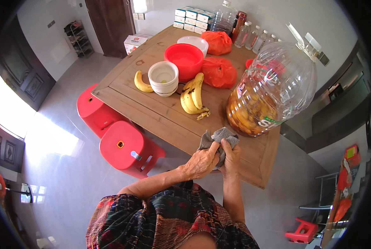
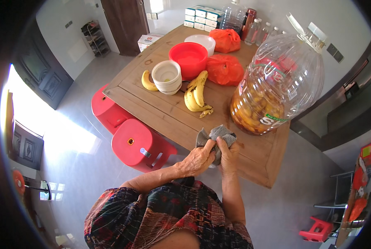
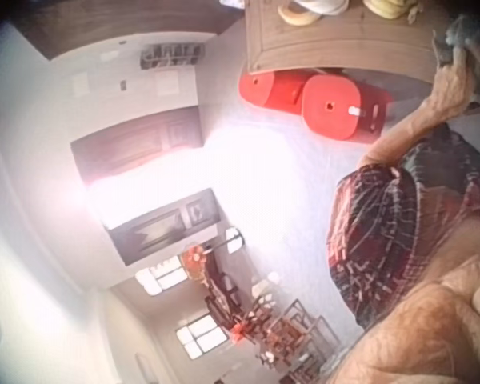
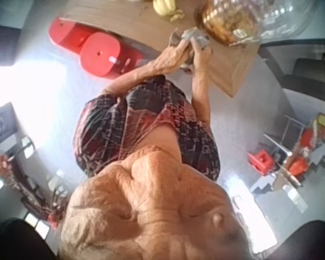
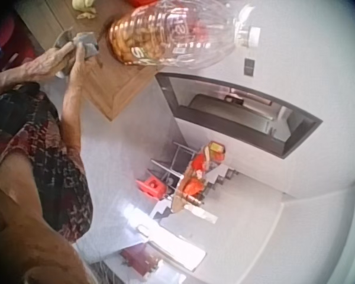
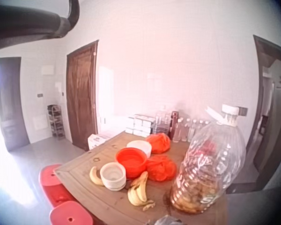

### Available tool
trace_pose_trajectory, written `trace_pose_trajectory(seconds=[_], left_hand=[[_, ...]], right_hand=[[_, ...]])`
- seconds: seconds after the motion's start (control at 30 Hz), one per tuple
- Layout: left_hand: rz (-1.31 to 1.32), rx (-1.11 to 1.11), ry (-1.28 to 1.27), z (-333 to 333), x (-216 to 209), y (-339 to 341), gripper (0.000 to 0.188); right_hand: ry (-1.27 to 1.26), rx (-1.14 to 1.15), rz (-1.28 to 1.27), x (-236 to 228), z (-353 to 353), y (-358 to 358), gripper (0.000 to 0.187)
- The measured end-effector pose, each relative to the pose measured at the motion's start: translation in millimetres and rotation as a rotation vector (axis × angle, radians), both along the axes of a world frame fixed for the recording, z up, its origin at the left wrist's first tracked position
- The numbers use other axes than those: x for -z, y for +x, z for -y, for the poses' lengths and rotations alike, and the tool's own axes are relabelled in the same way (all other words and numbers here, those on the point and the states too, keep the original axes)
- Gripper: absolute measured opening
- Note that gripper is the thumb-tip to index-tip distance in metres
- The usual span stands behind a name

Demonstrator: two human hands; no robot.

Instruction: The person wipes a wooden table with a grey cloth, then proceeds to wipe several red plastic plates one by one. They handle each plate individually, wiping both the top and bottom surfaces before placing it back on the table. The task concludes with the person adjusting their head-mounted camera.

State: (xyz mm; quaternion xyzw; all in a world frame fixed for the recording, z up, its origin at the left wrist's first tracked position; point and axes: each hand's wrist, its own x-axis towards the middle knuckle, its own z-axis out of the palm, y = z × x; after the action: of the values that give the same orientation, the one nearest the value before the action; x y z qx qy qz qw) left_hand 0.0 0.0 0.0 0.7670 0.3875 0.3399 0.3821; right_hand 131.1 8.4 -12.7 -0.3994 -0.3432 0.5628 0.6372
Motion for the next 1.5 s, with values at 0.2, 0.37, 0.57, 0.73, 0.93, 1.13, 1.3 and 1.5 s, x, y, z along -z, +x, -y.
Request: trace_pose_trajectory(seconds=[0.2,0.37,0.57,0.73,0.93,1.13,1.3,1.5], left_hand=[[0.072,0.007,-0.137,-2,-9,4,0.029],[0.283,-0.058,-0.389,-4,16,5,0.031],[0.419,-0.101,-0.175,-22,20,9,0.049],[0.311,-0.135,-0.064,-35,14,10,0.055],[0.214,-0.185,-0.008,-40,16,9,0.055],[0.41,-0.449,0.018,-52,3,-2,0.044],[0.18,-0.28,0.267,-65,-14,4,0.037],[0.112,-0.308,0.256,-56,11,6,0.035]], right_hand=[[-0.036,0.217,-0.043,-12,-24,8,0.022],[-0.08,0.304,-0.471,-16,-49,52,0.036],[-0.045,0.06,0.253,-8,-29,-14,0.036],[-0.001,0.075,0.264,-19,-31,-26,0.036],[0.0,0.18,0.242,-6,-27,-31,0.024],[0.209,0.322,0.687,3,-32,-17,0.022],[0.562,0.466,1.031,10,-47,-19,0.029],[0.619,0.429,1.105,52,-42,-20,0.035]])
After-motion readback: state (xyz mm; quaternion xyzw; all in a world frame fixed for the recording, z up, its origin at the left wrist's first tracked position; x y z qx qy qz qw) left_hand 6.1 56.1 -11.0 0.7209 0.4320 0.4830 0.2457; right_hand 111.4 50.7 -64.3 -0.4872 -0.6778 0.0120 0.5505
